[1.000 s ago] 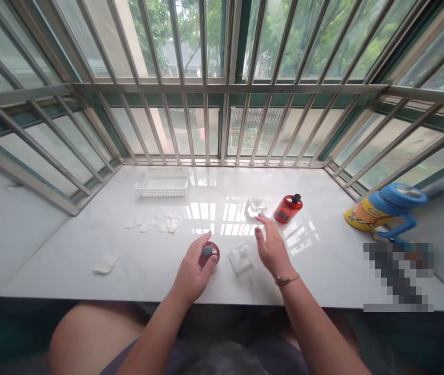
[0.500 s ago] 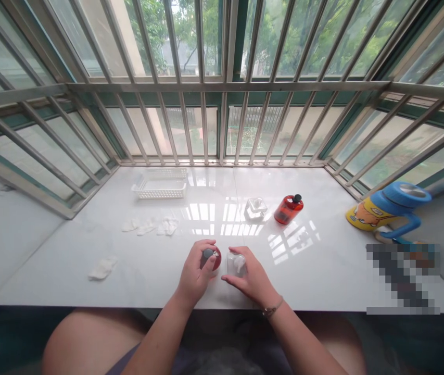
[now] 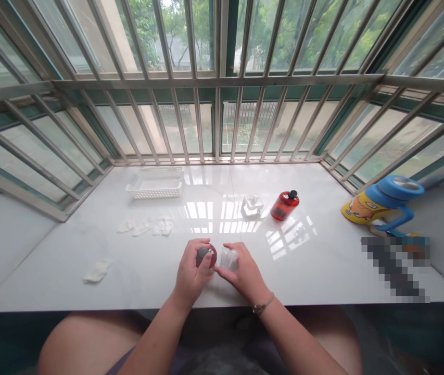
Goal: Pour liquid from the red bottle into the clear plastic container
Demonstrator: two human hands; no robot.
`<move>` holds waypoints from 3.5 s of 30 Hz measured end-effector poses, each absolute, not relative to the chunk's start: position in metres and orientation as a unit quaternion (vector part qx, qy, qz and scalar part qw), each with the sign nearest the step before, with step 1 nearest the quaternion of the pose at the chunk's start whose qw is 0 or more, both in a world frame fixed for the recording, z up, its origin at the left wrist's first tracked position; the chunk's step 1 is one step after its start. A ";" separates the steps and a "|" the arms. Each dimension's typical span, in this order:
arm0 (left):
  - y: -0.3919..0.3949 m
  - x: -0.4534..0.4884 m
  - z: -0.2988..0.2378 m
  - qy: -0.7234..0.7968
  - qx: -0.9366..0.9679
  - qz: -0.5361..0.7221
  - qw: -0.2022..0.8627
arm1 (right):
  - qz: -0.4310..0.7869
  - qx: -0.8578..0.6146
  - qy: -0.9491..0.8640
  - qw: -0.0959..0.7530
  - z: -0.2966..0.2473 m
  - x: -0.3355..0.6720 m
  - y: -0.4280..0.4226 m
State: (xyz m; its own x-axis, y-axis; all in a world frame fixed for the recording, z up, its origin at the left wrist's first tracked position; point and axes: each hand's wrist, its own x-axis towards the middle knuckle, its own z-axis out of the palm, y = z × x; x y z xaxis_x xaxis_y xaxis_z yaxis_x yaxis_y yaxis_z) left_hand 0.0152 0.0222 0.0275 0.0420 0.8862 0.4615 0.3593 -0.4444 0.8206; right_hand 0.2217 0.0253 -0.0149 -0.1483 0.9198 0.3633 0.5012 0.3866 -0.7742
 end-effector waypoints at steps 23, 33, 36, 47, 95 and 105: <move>0.025 0.018 0.026 0.476 0.543 0.565 0.399 | 0.260 -0.494 -0.710 0.429 -0.018 0.221 0.025; 0.025 0.020 0.023 0.470 0.530 0.575 0.409 | 0.258 -0.496 -0.709 0.429 -0.018 0.221 0.025; 0.024 0.018 0.024 0.483 0.551 0.544 0.409 | 0.257 -0.495 -0.710 0.430 -0.018 0.221 0.025; 0.024 0.022 0.024 0.469 0.536 0.576 0.402 | 0.260 -0.497 -0.706 0.432 -0.018 0.221 0.025; 0.025 0.019 0.029 0.467 0.624 0.529 0.335 | 0.236 -0.491 -0.712 0.442 -0.019 0.220 0.026; 0.021 0.029 0.044 0.523 0.580 0.533 0.325 | 0.229 -0.494 -0.711 0.444 -0.020 0.220 0.026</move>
State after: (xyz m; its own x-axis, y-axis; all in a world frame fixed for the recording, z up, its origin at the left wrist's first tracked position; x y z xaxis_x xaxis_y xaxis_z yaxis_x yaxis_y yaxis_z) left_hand 0.0292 0.0213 0.0443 -0.1153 0.9533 0.2792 0.2607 -0.2421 0.9346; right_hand 0.2198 0.0262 -0.0203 -0.1169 0.9067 0.4052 0.4996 0.4063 -0.7651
